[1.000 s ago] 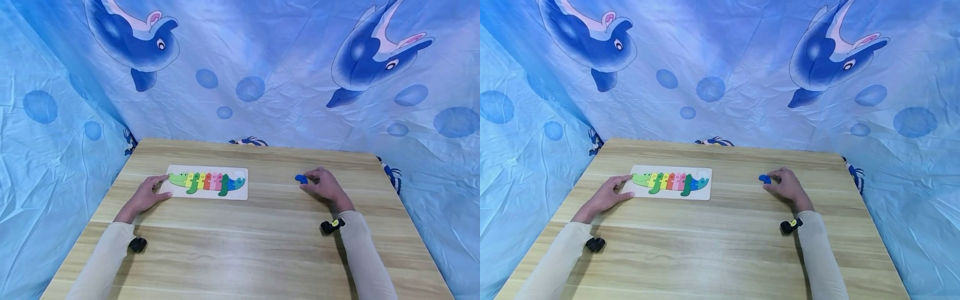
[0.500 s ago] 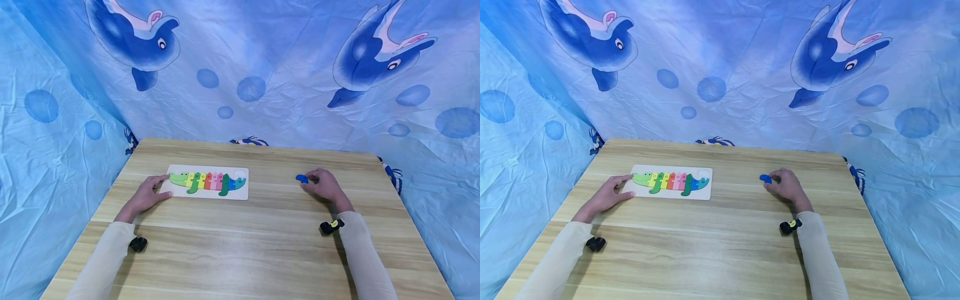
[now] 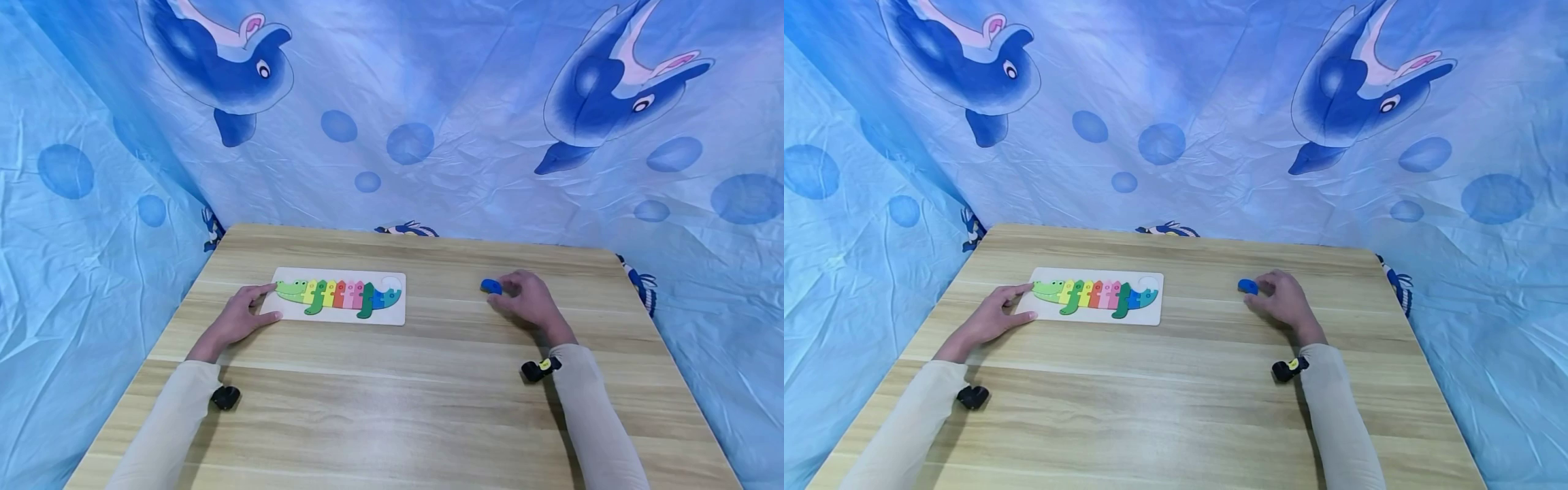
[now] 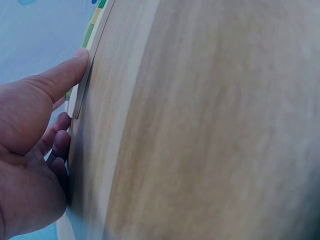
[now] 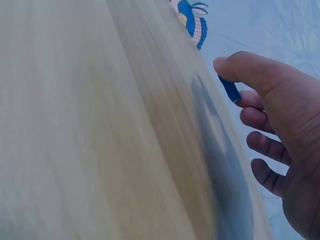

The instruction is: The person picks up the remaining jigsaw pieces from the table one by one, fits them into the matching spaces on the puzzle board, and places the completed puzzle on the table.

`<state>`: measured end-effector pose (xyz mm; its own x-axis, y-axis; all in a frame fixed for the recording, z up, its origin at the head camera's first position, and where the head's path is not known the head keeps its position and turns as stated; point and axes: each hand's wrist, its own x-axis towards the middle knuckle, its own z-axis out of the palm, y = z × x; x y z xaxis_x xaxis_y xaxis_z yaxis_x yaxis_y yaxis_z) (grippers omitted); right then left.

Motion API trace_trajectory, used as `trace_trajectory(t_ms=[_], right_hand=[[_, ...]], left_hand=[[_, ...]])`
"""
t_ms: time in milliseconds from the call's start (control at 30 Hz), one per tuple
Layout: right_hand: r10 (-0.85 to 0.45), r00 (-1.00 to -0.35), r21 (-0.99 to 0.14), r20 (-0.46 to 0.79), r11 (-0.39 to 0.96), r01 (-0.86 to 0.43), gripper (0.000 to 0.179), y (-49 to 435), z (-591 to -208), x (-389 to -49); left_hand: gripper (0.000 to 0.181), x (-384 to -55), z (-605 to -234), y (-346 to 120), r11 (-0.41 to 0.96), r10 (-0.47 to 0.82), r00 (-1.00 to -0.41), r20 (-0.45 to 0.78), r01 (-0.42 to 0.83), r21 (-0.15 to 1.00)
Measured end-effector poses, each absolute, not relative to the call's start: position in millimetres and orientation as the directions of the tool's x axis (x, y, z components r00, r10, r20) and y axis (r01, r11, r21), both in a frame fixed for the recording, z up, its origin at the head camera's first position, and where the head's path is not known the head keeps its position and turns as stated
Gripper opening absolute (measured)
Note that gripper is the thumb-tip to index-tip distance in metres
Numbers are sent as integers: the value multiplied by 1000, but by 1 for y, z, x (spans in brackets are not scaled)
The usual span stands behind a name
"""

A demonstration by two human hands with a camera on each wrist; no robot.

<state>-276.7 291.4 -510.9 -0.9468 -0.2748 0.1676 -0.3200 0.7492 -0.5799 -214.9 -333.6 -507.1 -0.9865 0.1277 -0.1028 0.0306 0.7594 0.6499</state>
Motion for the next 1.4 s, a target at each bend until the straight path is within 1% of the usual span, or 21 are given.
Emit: trace_trajectory(t_ms=[200,533,733,1133,1400], right_hand=[[-301,-924,-561,238,734,-383,45,278,-505,-278],[-306,-907,-559,291,715,-420,41,241,-493,-280],[-295,-911,-596,288,689,-412,39,216,-490,-283],[-333,-892,-595,306,664,-452,41,164,-485,-295],[-355,-887,-606,295,648,-461,41,136,-488,-301]], left_hand=[[78,-216,-506,-332,764,130,-986,-100,35,645],[78,-214,-504,-332,763,122,-987,-102,27,646],[78,-215,-504,-331,762,129,-987,-95,38,647],[78,-215,-504,-331,758,130,-987,-92,40,650],[78,-216,-506,-332,762,130,-987,-97,36,646]])
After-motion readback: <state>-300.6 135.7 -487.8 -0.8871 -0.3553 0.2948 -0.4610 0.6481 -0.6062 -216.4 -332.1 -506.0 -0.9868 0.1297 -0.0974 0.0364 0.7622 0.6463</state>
